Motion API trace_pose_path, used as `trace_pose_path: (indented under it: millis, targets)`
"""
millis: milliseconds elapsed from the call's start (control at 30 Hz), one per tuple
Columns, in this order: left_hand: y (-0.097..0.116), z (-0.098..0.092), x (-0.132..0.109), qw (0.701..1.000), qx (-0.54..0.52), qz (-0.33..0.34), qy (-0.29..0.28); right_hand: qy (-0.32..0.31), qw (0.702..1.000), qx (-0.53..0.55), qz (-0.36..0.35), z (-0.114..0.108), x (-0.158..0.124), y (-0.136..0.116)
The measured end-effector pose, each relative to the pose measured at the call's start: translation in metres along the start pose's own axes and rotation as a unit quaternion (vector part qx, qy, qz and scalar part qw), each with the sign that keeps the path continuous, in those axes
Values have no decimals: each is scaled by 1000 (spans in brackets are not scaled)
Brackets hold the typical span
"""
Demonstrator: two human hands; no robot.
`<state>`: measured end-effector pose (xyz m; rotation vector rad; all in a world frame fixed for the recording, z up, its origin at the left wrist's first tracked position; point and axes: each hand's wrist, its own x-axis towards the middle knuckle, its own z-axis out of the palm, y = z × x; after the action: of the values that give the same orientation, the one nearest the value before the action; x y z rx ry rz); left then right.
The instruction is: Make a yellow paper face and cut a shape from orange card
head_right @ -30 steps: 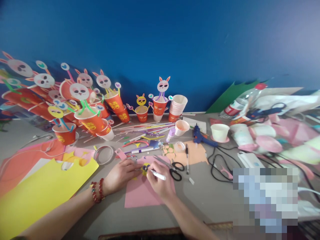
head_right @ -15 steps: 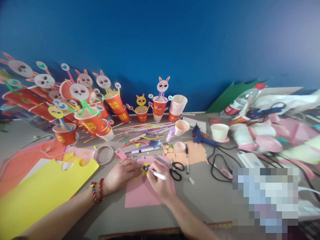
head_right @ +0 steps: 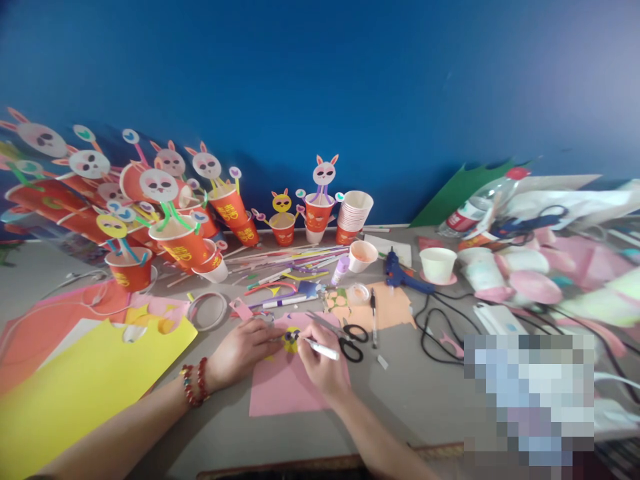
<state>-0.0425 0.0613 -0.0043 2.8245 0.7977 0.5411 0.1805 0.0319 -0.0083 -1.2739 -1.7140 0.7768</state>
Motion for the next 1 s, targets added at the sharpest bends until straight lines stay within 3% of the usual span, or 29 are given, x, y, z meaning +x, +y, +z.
trace_pose_path:
  millis: [267, 500, 1000]
  targets:
    - [1, -3, 1, 1000, 6, 2, -6, -6, 1000, -6, -5, 0, -1, 0]
    - [0, -2, 1, 1000, 4, 9, 2, 27, 999, 32, 28, -7, -3, 5]
    - [0, -1, 0, 1000, 10, 5, 8, 27, 999, -36, -20, -7, -2, 7]
